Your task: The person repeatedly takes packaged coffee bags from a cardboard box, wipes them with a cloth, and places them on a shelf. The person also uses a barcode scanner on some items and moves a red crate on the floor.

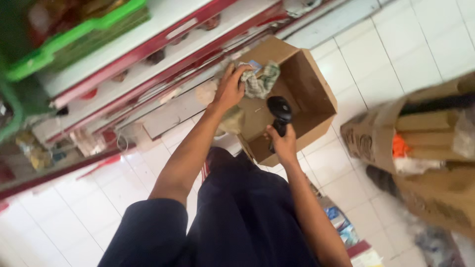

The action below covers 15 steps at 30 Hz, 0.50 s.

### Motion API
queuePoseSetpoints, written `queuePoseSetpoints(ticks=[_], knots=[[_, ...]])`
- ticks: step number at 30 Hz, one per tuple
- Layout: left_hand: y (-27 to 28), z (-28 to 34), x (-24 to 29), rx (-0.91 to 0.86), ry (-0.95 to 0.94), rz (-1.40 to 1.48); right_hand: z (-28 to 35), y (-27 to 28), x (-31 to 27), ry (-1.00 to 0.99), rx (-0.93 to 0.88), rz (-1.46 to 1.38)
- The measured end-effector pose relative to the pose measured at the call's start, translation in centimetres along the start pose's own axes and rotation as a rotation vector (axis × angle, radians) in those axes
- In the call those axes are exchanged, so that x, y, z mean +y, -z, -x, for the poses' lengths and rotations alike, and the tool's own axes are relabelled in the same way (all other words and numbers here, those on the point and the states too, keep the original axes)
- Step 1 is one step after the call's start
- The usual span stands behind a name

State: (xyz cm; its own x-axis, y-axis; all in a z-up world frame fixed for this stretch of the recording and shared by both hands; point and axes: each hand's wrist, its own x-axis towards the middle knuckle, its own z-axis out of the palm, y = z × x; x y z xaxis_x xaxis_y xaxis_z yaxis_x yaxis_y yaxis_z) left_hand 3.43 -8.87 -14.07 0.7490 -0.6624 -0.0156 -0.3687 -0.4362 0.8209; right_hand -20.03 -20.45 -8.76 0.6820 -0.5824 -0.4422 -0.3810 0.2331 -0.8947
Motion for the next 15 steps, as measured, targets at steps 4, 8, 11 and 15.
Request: queuePoseSetpoints(ticks=[4,8,11,15], knots=[[3.4,7.1,1.4,0.236,-0.083,0.084,-1.7,0.3,0.1,0.007,-0.106,-0.111],[2.6,13.2,2.2,0.286,-0.078,-0.206,-2.4,-0.6,0.6,-0.045,-0.155,-0.098],[1.2,15.3,1.6,0.078,0.131,-0.349,-2.0,-1.7,1.8,-0.044,-0.199,-0.037],[-0.1,13.8,-0.1,-0.019,0.17,-0.395,-1.3,-3.0,3.4,-0.045,-0.221,-0.066]])
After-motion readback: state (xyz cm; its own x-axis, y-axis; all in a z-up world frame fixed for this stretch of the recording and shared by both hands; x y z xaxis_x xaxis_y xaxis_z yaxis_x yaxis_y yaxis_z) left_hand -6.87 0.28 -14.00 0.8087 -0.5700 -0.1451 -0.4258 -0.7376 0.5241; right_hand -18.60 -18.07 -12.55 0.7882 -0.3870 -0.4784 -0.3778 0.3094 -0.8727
